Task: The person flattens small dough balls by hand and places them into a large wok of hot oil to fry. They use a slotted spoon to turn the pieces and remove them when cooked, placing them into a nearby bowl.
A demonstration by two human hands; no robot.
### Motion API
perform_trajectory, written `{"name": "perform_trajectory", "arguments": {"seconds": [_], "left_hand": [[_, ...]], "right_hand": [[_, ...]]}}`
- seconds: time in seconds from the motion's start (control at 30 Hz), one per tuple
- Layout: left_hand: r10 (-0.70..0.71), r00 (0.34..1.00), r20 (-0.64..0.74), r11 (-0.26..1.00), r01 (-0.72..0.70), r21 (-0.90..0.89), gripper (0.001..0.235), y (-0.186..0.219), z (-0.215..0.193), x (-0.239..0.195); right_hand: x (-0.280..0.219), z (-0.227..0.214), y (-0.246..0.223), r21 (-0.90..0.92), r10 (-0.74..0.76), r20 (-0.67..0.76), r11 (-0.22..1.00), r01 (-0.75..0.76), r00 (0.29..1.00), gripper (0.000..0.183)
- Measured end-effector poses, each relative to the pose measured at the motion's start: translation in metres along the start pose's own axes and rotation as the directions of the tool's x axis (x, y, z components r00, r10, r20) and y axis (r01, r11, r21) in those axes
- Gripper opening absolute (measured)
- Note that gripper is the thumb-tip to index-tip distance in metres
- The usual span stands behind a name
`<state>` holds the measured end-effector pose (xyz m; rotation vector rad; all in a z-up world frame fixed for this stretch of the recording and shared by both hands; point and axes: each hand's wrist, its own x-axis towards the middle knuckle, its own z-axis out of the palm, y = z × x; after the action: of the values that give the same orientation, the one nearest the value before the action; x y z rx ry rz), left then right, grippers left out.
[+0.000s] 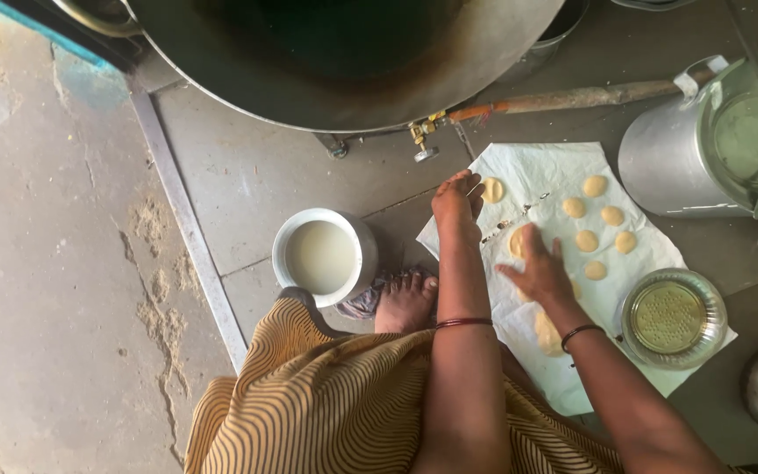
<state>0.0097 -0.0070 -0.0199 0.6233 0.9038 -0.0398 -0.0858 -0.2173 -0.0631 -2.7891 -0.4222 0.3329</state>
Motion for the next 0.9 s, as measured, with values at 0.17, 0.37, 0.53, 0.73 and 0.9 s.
{"name": "perform_trajectory", "arguments": {"seconds": [0.17, 0.37, 0.53, 0.73, 0.9], "left_hand": [[-0.006, 1.000, -0.013, 1.000, 0.006, 0.004, 0.024, -0.007, -0.002, -0.002], [-0.024, 1.000, -0.013, 0.999, 0.024, -0.046, 0.022, -0.005, 0.003, -0.010], [-0.043, 0.999, -0.001, 0.997, 0.042, -0.058, 0.020, -0.002, 0.010, -0.017], [-0.054, 0.999, 0.008, 0.997, 0.054, -0.063, 0.020, 0.001, 0.008, -0.018], [-0.041, 0.999, 0.008, 0.997, 0.042, -0.072, 0.020, 0.001, 0.006, -0.014]], "right_hand": [[-0.006, -0.003, 0.009, -0.102, -0.061, -0.010, 0.993, 0.060, 0.998, 0.121], [-0.019, -0.013, 0.012, -0.186, -0.121, 0.059, 0.974, 0.130, 0.991, 0.118], [-0.031, -0.020, 0.006, -0.130, -0.033, 0.141, 0.990, 0.052, 0.989, 0.110], [-0.037, -0.013, -0.007, -0.151, -0.128, 0.090, 0.978, 0.141, 0.988, 0.101], [-0.030, -0.006, -0.010, -0.075, -0.050, 0.185, 0.995, 0.065, 0.981, 0.094]]}}
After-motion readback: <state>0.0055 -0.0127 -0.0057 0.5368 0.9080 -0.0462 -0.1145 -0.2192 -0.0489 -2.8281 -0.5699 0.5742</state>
